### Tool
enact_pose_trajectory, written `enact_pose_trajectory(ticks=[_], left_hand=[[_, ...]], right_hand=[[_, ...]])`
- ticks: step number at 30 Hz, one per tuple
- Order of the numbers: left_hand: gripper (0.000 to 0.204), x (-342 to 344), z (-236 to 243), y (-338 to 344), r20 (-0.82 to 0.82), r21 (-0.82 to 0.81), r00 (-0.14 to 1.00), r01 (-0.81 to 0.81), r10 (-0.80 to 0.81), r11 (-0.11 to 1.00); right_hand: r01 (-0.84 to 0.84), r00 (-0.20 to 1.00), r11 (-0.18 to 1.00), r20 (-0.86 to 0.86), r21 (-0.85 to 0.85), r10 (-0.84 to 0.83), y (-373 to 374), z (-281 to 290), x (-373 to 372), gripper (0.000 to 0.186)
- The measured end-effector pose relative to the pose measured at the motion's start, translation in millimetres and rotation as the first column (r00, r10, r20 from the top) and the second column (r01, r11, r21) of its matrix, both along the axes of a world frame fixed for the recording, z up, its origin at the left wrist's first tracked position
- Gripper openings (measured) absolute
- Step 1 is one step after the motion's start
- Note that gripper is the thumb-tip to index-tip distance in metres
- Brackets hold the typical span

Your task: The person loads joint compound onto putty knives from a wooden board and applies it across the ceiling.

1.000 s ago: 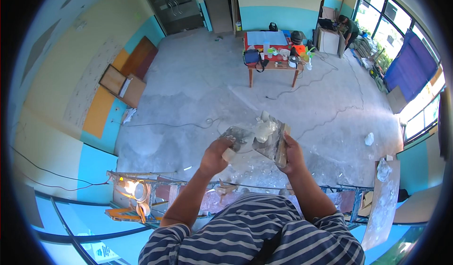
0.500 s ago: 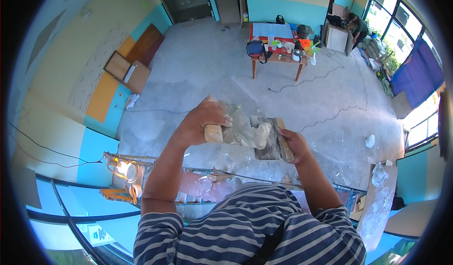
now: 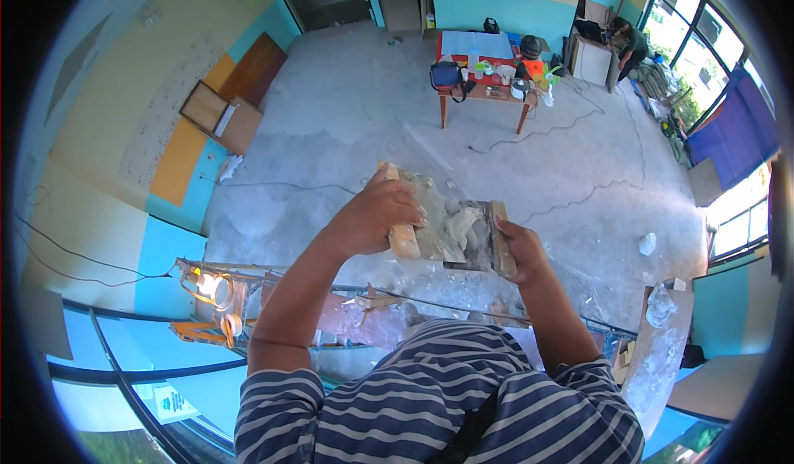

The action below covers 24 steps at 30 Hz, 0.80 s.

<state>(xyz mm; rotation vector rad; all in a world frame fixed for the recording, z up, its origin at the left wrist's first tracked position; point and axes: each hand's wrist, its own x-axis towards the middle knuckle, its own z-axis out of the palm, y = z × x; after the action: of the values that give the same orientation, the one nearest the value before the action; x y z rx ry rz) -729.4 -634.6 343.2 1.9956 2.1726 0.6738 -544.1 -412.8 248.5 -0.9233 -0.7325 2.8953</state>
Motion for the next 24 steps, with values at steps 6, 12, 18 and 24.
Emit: enact_pose_trajectory(ticks=[6, 12, 18, 24], left_hand=[[0.026, -5.7, -68.5, -31.7, 0.452, 0.203, 0.884, -0.234, 0.121, 0.951], [0.029, 17.8, -188.3, -56.8, 0.974, 0.192, 0.027, -0.620, -0.224, 0.761], [0.046, 15.5, -127.4, -75.0, 0.753, 0.133, -0.258, -0.841, -0.605, 0.525], [0.036, -31.6, 40.3, -217.2, 0.674, 0.596, 0.560, -0.797, -0.481, -0.093]], right_hand=[[0.172, 0.984, 0.979, 0.034, 0.105, -0.177, 11.3, -9.0, -15.4, 0.033], [0.152, 0.945, 0.988, -0.288, -0.040, -0.157, 17.9, 19.5, -48.9, 0.032], [0.155, 0.958, 0.987, -0.249, 0.037, -0.141, -7.9, 10.8, -66.8, 0.032], [0.014, 0.939, 1.000, -0.344, -0.023, -0.022, -3.7, -42.4, -79.6, 0.040]])
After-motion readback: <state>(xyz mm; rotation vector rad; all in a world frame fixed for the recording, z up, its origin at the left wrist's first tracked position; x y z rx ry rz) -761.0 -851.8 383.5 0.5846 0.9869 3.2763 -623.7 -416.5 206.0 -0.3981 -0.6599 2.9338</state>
